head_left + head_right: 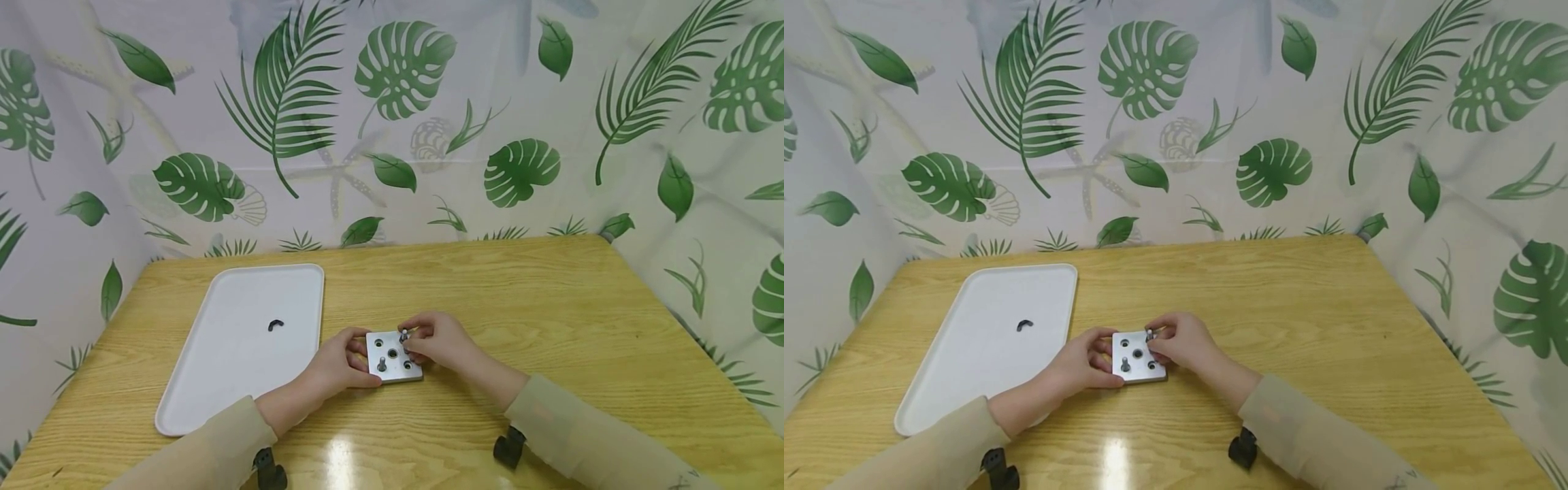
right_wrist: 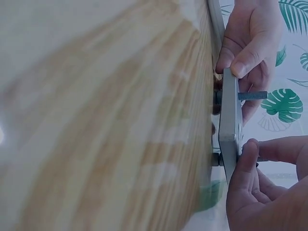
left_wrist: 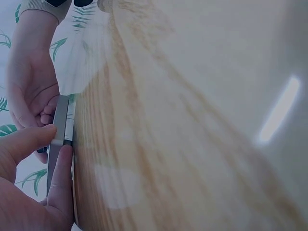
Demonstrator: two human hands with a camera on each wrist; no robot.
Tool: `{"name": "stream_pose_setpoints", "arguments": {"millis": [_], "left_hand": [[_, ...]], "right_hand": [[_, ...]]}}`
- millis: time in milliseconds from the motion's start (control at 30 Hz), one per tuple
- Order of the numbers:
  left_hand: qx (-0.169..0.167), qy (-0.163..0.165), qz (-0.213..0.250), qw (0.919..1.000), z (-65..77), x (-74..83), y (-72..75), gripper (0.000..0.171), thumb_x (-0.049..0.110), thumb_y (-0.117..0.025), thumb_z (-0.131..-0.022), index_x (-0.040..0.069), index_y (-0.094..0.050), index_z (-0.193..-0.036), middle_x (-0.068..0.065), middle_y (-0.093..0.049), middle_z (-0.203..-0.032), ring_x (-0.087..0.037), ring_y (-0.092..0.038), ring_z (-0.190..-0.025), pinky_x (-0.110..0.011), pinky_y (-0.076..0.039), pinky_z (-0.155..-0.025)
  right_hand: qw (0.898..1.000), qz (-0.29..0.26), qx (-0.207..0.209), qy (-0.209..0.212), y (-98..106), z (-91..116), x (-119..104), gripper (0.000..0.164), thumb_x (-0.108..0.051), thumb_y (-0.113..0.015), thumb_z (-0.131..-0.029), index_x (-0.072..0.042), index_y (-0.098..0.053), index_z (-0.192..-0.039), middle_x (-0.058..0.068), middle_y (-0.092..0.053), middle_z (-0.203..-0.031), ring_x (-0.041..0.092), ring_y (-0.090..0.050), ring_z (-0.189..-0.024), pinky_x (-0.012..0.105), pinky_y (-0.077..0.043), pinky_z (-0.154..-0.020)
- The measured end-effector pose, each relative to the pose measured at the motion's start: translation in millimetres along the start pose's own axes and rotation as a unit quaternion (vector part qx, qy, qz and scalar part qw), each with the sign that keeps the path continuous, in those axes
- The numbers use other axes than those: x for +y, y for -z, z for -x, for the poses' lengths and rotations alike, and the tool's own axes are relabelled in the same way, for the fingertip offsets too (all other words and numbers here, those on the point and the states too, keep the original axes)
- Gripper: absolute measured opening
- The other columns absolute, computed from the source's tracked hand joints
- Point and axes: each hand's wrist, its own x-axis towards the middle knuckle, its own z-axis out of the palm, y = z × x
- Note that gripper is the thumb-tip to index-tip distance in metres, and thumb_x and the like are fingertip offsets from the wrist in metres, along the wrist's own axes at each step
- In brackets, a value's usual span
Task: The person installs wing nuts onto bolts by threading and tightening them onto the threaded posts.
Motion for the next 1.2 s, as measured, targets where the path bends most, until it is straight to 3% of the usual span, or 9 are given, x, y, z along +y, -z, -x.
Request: {"name": "stream_pose_setpoints", "arguments": {"millis": [400, 767, 1033, 1200], "left_hand": [[0.0, -0.001, 0.001, 1.0, 0.5, 0.7, 0.4, 0.082, -0.003, -0.092, -0.076, 0.001, -0.054, -0.148, -0.012, -0.068, -0.113, -0.011, -0.068, -0.083, -0.024, -0.057, -0.075], [-0.003, 0.0, 0.005, 1.0, 1.6, 0.7, 0.5, 0.083, -0.004, -0.091, -0.076, 0.001, -0.053, -0.15, -0.013, -0.067, -0.114, -0.012, -0.069, -0.084, -0.025, -0.058, -0.076], [-0.001, 0.0, -0.002, 1.0, 1.1, -0.4, 0.0, 0.083, -0.003, -0.091, -0.077, 0.0, -0.052, -0.15, -0.012, -0.067, -0.114, -0.011, -0.068, -0.083, -0.025, -0.059, -0.076], [0.001, -0.001, -0.002, 1.0, 1.2, 0.4, -0.5, 0.083, -0.003, -0.091, -0.076, 0.0, -0.053, -0.149, -0.012, -0.067, -0.113, -0.011, -0.068, -0.082, -0.025, -0.058, -0.076]], "right_hand": [[0.999, 0.016, 0.025, -0.013, -3.6, 1.5, -2.5, 0.027, -0.006, -0.077, -0.094, 0.006, -0.071, -0.117, 0.004, -0.071, -0.074, 0.006, -0.063, -0.061, 0.022, -0.055, -0.058], [0.998, 0.039, 0.043, -0.031, -2.8, 3.3, -1.7, 0.011, -0.008, -0.078, -0.095, 0.0, -0.071, -0.097, 0.005, -0.07, -0.073, 0.008, -0.064, -0.063, 0.022, -0.057, -0.059], [0.998, 0.054, 0.038, -0.021, -0.1, 7.4, 0.7, 0.012, -0.008, -0.079, -0.094, -0.003, -0.07, -0.089, 0.002, -0.065, -0.067, 0.009, -0.061, -0.06, 0.022, -0.053, -0.057], [0.999, 0.041, 0.03, -0.01, 0.9, 9.9, 0.3, 0.013, -0.004, -0.077, -0.093, 0.001, -0.067, -0.099, 0.003, -0.066, -0.071, 0.009, -0.061, -0.06, 0.023, -0.052, -0.057]]}}
